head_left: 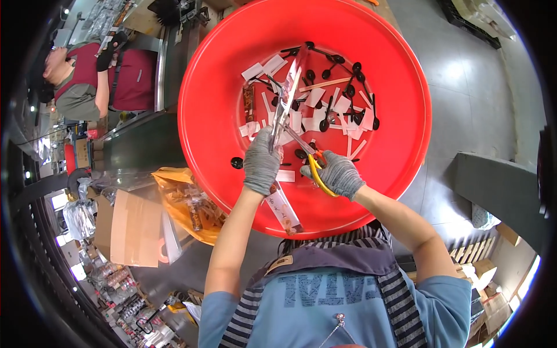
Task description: The recorder is sorting disposable chopsticks and spoons from a large red bin into individual plastic packages.
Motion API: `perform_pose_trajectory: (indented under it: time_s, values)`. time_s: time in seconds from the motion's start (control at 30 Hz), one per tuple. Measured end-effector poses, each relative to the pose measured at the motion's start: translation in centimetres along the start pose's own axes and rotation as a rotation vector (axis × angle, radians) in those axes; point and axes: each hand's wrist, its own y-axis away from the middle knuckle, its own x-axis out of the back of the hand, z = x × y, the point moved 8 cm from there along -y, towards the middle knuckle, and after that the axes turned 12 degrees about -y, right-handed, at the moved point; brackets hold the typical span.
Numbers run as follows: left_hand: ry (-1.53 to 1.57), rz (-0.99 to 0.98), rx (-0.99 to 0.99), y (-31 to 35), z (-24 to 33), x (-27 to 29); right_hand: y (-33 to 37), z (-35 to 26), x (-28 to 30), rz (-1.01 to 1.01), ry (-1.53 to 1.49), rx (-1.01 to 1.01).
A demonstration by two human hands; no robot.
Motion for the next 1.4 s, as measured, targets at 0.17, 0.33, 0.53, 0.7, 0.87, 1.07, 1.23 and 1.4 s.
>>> perform_pose_trajectory:
  time_s: [0.17, 0.33, 0.53, 0.7, 0.87, 1.07, 1.23, 1.4]
  values:
    - [-0.325, 0.107, -0.078, 0.3, 1.9, 0.9, -1.0, 0.9, -0.7, -0.014, -0.184, 0.073]
    - [0.463, -0.225, 0.263, 0.2, -1.8, -1.0, 1.8, 1.4, -2.7, -0.443, -1.134, -0.19]
    - [0.644, -0.424, 0.293, 0.0, -5.2, -0.7, -0.1, 2.2, -0.2, -0.3, -2.243, -0.277]
    - [0.827, -0.426, 0.341, 0.7, -5.4, 1.3, 0.9, 3.4, 5.1, -0.104, -1.601, -0.082]
    - [0.95, -0.404, 0.27, 0.0, 0.4, 0.4, 1.1, -2.8, 4.4, -0.064, -1.015, 0.107]
    - [0.761, -0.361, 0.233, 0.3, 2.1, 0.3, -1.6, -8.8, 8.5, 0.483, -0.954, 0.546]
    - [0.698, -0.384, 0.2, 0.8, 2.7, 0.6, -3.0, -8.6, 10.8, 0.277, -1.185, 0.601]
    - [0.884, -0.488, 0.305, 1.9, 0.9, 0.6, -2.1, -7.7, 14.3, 0.389, -1.251, 0.502]
